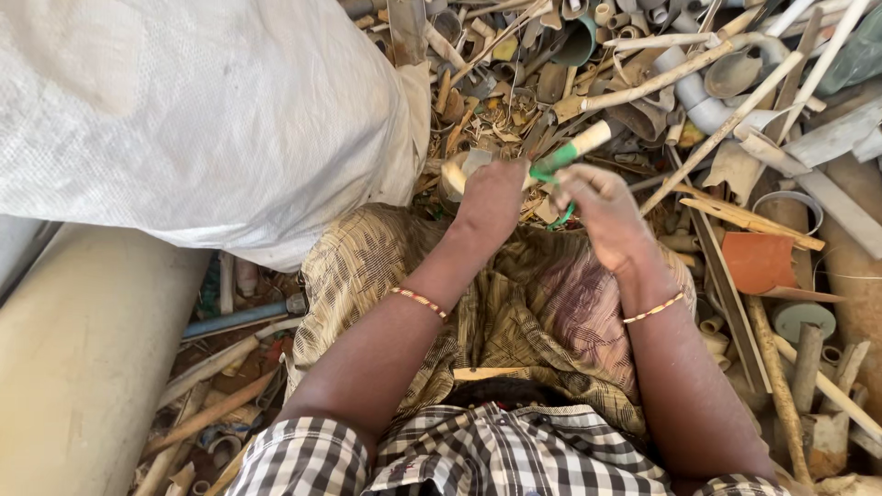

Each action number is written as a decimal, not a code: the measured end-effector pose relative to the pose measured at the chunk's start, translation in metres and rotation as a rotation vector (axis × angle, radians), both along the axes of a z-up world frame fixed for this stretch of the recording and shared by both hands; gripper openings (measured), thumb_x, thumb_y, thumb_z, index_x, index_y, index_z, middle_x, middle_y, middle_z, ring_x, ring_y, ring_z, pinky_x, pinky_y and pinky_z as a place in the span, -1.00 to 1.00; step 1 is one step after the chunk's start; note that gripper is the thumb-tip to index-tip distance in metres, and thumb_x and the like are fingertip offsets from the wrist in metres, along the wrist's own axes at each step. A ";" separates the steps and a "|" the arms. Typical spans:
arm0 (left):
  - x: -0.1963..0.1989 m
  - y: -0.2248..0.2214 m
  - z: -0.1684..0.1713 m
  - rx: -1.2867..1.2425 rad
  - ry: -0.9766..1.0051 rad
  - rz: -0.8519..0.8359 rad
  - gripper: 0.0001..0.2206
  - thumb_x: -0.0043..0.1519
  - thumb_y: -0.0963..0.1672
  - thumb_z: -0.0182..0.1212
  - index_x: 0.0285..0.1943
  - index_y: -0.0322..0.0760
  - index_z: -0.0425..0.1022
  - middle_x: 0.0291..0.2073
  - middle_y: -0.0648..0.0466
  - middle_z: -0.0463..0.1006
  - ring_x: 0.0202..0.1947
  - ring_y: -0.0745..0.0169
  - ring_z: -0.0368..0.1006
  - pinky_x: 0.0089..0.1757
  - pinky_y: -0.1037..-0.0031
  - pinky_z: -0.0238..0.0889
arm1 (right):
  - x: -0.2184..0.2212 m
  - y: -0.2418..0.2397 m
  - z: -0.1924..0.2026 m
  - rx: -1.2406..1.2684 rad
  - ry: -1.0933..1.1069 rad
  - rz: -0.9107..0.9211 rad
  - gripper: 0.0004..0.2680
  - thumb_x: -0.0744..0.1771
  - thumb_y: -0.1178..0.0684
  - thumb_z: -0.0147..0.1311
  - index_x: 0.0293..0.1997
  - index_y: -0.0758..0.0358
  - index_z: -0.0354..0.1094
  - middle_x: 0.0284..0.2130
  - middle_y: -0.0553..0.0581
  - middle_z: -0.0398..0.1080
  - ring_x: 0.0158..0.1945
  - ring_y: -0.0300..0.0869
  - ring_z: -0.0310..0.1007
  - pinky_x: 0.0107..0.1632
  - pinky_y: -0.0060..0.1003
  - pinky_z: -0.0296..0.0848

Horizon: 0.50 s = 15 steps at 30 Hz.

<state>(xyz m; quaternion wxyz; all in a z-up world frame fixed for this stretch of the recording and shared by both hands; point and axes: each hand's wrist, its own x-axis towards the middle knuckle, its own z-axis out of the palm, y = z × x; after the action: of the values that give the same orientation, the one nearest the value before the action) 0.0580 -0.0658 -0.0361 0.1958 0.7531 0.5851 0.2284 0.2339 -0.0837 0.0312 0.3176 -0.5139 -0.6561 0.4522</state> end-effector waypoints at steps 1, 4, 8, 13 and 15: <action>0.001 0.006 -0.003 -0.009 0.081 0.032 -0.88 0.32 -0.26 0.18 0.01 -0.35 0.54 -0.23 -0.17 0.64 -0.19 -0.01 0.63 -0.11 0.25 0.50 | 0.006 0.003 0.005 0.089 -0.050 0.016 -0.80 0.42 0.14 -0.05 -0.40 0.27 0.41 -0.29 0.00 0.48 -0.27 -0.28 0.37 -0.08 -0.35 0.38; -0.006 0.015 -0.018 -0.293 0.339 0.001 -0.86 0.27 -0.24 0.22 -0.02 -0.40 0.53 -0.25 -0.16 0.62 -0.28 0.11 0.59 -0.27 0.37 0.49 | 0.027 0.019 0.021 -0.063 0.991 -0.034 -0.92 0.44 0.25 0.08 -0.20 0.25 0.37 -0.32 0.13 0.40 -0.25 -0.17 0.40 -0.04 -0.29 0.44; -0.016 0.009 -0.026 0.090 0.175 0.058 -0.88 0.14 -0.16 0.34 -0.16 -0.18 0.63 -0.29 -0.05 0.63 -0.21 0.03 0.59 -0.10 0.17 0.42 | 0.050 0.028 0.020 0.069 0.723 -0.328 -0.85 0.51 0.04 -0.02 -0.16 0.22 0.32 -0.40 0.03 0.33 -0.39 -0.22 0.37 -0.37 -0.36 0.34; -0.019 0.016 -0.005 -0.044 -0.142 0.092 -0.63 0.20 0.11 0.37 -0.13 -0.21 0.60 -0.32 -0.15 0.55 -0.30 -0.13 0.52 -0.23 0.06 0.39 | 0.058 0.033 0.003 0.128 0.251 -0.414 -0.79 0.52 0.02 -0.13 -0.15 0.21 0.43 -0.44 0.03 0.36 -0.47 -0.30 0.31 -0.48 -0.44 0.28; -0.022 0.013 0.005 -0.072 -0.278 0.031 -0.65 0.24 0.09 0.31 -0.07 -0.19 0.60 -0.33 -0.11 0.59 -0.29 -0.09 0.55 -0.19 0.07 0.39 | 0.055 0.035 -0.003 0.054 0.108 -0.373 -0.74 0.47 0.06 -0.23 -0.29 0.24 0.42 -0.45 0.08 0.48 -0.49 -0.26 0.42 -0.46 -0.44 0.45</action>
<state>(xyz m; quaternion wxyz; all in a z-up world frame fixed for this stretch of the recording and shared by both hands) 0.0363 -0.0530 -0.0309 0.2983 0.6975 0.5718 0.3123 0.2890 -0.0489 0.0287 0.4443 -0.5930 -0.5434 0.3946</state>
